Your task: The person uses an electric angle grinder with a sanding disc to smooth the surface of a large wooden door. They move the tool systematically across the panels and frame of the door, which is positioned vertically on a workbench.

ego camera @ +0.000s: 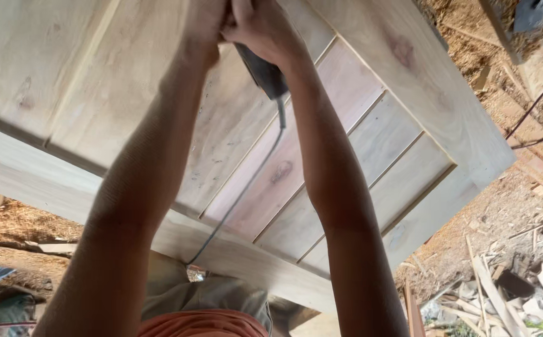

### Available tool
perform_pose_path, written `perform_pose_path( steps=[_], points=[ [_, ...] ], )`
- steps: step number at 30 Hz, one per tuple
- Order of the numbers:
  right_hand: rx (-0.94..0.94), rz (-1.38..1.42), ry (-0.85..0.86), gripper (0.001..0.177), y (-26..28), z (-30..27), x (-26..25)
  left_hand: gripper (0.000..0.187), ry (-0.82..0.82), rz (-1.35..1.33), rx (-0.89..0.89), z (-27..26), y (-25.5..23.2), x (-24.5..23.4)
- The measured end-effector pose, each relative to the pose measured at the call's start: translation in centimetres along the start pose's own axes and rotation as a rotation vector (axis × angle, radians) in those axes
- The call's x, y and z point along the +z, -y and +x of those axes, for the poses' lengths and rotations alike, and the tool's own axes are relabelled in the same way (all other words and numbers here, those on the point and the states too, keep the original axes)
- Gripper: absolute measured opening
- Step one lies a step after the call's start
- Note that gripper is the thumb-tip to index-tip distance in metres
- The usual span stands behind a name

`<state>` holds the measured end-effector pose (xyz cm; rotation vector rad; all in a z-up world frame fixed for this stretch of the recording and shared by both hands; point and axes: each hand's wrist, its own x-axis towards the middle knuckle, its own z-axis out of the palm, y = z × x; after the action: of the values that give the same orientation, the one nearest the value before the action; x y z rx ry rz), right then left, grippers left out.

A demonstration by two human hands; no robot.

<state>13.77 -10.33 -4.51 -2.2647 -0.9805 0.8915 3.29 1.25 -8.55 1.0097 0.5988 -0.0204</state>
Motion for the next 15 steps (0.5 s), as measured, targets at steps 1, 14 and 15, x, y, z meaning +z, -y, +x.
perform_pose_path(
  steps=[1,14,15],
  points=[
    [-0.127,-0.026,-0.111,0.049,-0.2,-1.6,-0.4,0.034,0.000,-0.007,0.006,-0.3,0.2,1.3],
    [0.329,0.424,-0.102,0.061,1.3,-17.2,-3.3,0.049,-0.046,0.178,-0.184,-9.9,-2.9,13.2],
    [0.308,0.427,-0.100,0.061,1.6,-18.1,-2.9,0.049,-0.058,0.181,-0.172,-11.0,-2.7,13.3]
  ],
)
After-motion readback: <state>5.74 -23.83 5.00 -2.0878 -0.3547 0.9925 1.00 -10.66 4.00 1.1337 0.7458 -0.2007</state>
